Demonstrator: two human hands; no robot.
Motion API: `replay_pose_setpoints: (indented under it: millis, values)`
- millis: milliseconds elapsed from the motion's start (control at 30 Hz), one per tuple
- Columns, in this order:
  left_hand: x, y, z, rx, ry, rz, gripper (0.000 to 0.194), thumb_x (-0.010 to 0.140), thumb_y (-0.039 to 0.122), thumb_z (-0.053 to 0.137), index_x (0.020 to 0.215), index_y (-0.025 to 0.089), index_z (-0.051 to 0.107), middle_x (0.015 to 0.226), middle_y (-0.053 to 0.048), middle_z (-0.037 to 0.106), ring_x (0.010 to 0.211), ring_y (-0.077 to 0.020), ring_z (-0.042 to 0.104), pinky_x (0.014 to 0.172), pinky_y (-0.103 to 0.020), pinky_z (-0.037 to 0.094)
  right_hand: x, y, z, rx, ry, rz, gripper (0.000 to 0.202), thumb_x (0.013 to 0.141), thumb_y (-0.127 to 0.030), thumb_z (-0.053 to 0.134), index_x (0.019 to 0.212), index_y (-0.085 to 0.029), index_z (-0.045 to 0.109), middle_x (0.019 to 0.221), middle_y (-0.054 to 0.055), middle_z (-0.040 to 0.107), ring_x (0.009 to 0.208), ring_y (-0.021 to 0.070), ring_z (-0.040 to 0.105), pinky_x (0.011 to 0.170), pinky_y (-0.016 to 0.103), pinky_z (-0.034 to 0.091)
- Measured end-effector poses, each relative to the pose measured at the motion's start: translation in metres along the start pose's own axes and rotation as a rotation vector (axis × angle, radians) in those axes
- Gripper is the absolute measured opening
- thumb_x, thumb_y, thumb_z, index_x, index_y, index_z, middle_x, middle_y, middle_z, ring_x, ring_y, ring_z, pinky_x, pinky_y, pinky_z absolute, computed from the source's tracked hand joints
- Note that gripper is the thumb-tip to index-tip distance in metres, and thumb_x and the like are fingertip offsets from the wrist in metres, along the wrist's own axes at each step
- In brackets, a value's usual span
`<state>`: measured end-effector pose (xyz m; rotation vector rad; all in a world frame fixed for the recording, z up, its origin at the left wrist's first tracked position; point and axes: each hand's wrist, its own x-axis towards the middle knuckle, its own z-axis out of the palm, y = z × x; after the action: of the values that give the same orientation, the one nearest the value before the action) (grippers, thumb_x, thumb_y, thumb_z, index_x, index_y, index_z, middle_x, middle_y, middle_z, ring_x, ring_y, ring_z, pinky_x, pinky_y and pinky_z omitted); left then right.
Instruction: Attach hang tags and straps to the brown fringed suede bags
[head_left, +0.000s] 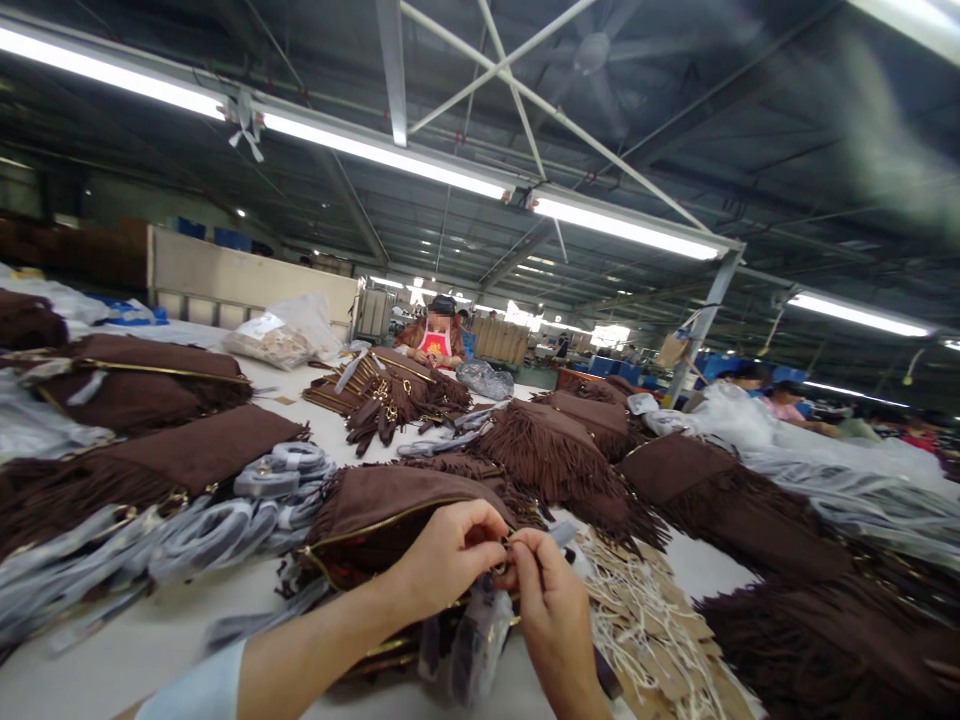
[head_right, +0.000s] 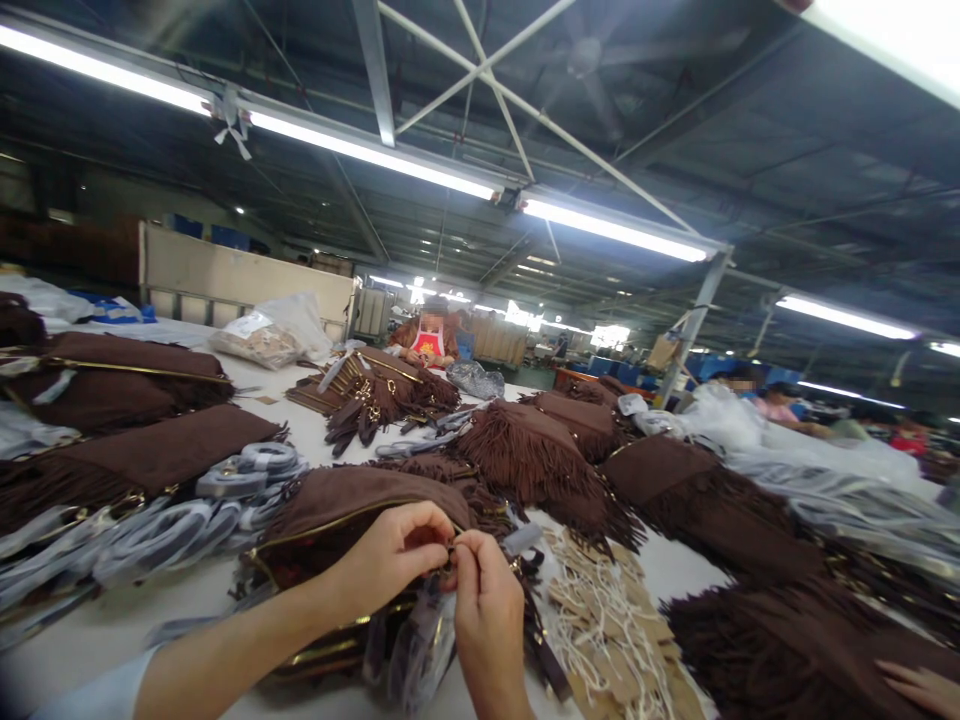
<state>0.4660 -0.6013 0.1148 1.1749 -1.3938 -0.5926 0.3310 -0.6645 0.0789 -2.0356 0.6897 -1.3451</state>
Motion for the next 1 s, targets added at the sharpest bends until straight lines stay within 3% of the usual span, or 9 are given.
replay_pose_setpoints:
  millis: [133,300,800,1000]
  values:
    - [-0.003,-0.001,0.000,0.210,0.068,0.148,0.012,0.076,0.013,0.058,0.068,0.015,0.066,0.070,-0.001,0.061,0.070,-0.0130,0.052,0.064,-0.023,0.037,-0.003,0.008,0.001,0.131,-0.008,0.088,0.030,0.089,-0.048,0.052,0.084,-0.021,0.065,0.060,0.000,0.062,0.058,0.0180,0.062,0.058,0.026,0.048]
    - [-0.001,-0.003,0.000,0.229,0.075,0.141,0.016,0.077,0.010,0.054,0.065,0.015,0.064,0.066,0.000,0.060,0.063,-0.0111,0.049,0.060,-0.021,0.035,-0.003,0.012,0.000,0.309,0.026,0.219,0.036,0.080,-0.054,0.063,0.087,-0.020,0.069,0.073,0.005,0.072,0.060,0.0196,0.066,0.060,0.028,0.054]
    - [0.001,0.000,-0.004,0.241,0.022,0.068,0.014,0.073,0.012,0.054,0.061,0.015,0.060,0.059,0.003,0.051,0.059,-0.0105,0.042,0.055,-0.021,0.030,-0.002,0.013,-0.001,0.159,-0.061,0.140,0.036,0.085,-0.053,0.057,0.087,-0.020,0.073,0.061,0.002,0.070,0.059,0.0200,0.065,0.059,0.027,0.051]
    - [0.002,-0.002,-0.003,0.387,0.072,0.129,0.017,0.071,0.006,0.052,0.058,0.016,0.056,0.059,0.002,0.051,0.059,-0.0117,0.043,0.056,-0.024,0.029,0.004,0.003,-0.001,-0.048,-0.135,-0.038,0.028,0.091,-0.041,0.051,0.086,-0.023,0.072,0.063,0.001,0.068,0.058,0.0187,0.063,0.059,0.026,0.047]
